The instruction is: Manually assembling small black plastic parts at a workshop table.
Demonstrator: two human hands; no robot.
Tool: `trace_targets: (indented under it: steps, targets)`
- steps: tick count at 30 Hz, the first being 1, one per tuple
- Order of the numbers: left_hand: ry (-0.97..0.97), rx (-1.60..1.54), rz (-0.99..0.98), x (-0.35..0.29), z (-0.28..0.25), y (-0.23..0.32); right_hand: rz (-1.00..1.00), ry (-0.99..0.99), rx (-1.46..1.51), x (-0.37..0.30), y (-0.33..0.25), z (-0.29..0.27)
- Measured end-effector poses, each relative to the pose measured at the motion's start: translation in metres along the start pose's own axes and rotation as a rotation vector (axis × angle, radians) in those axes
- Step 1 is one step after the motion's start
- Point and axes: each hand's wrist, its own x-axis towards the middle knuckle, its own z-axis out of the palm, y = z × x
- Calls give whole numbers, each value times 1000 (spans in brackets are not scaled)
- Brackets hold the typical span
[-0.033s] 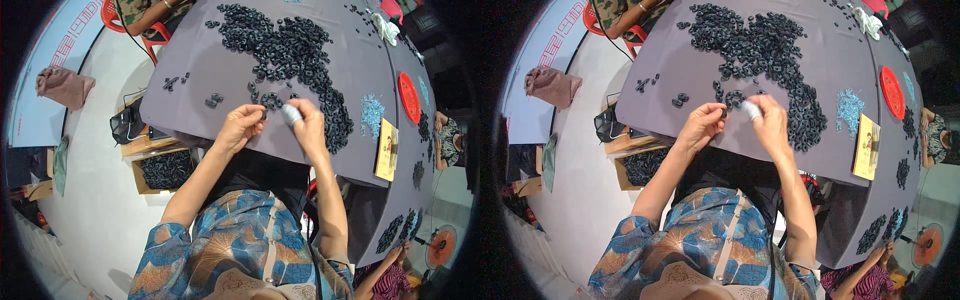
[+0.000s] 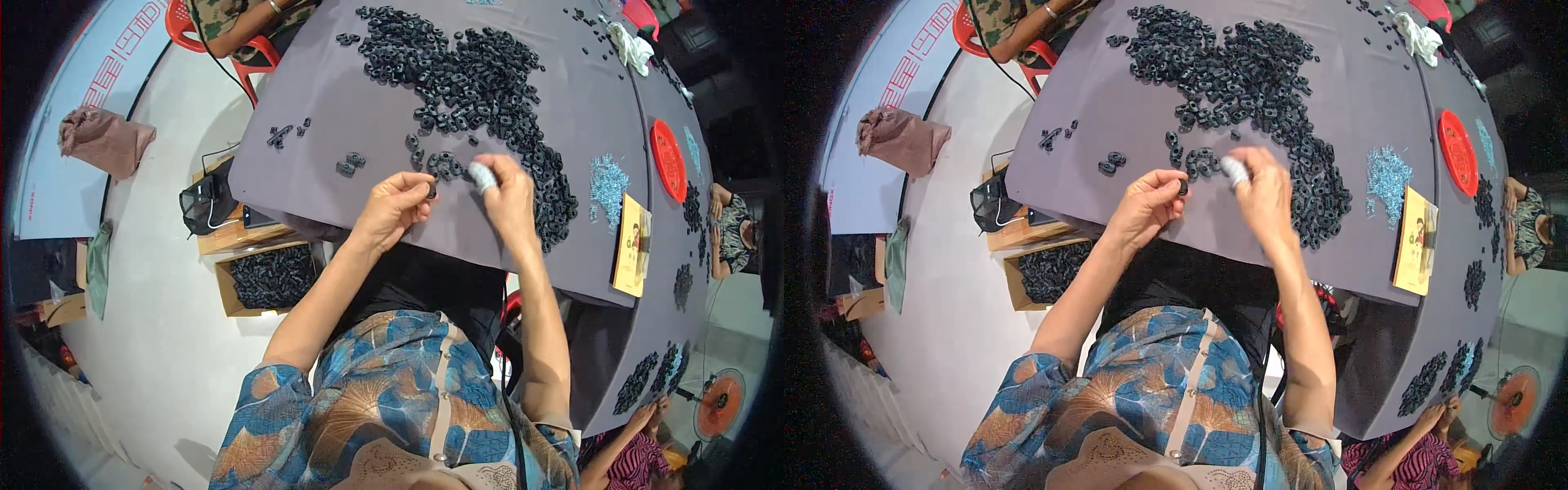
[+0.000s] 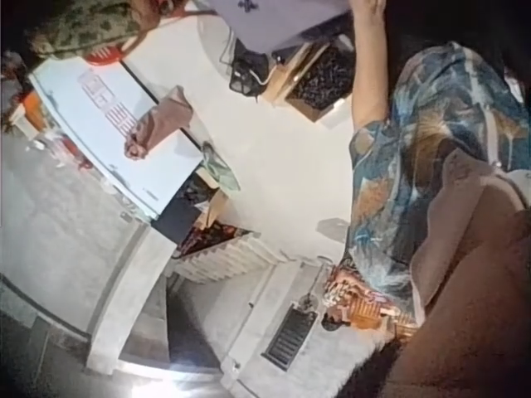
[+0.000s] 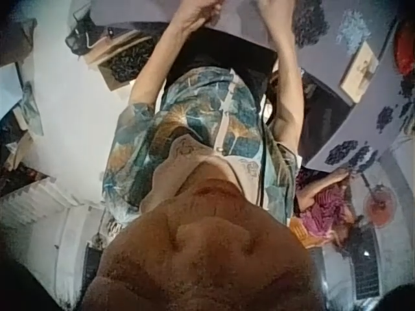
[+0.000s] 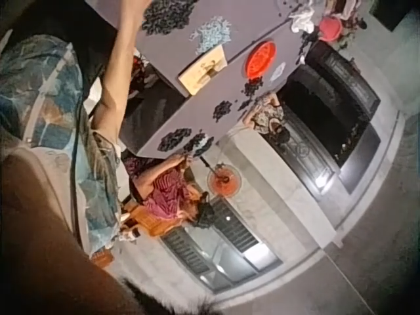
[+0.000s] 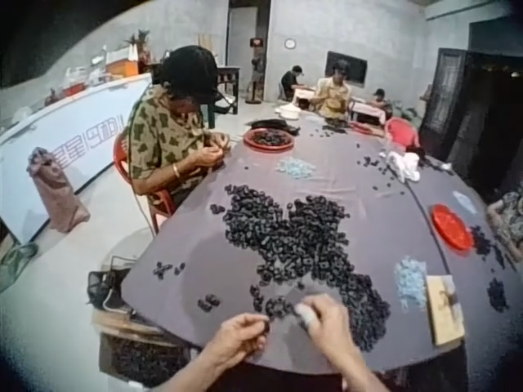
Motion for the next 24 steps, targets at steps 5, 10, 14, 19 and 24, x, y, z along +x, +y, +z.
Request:
trace_targets:
  steps: [5, 10, 14, 19, 24]
  targets:
    - [1, -28, 22, 1, -1, -5, 29, 26, -375, 40, 25, 7]
    - [18, -45, 41, 5, 2, -7, 22, -31, -510, 56, 38, 22]
    - [17, -60, 49, 8, 2, -7, -3, -41, -467, 58, 42, 22]
    - [42, -58, 46, 7, 3, -6, -100, 35, -307, 40, 21, 7]
    - [83, -23, 53, 6, 2, -7, 146, -98, 185, -20, -1, 9]
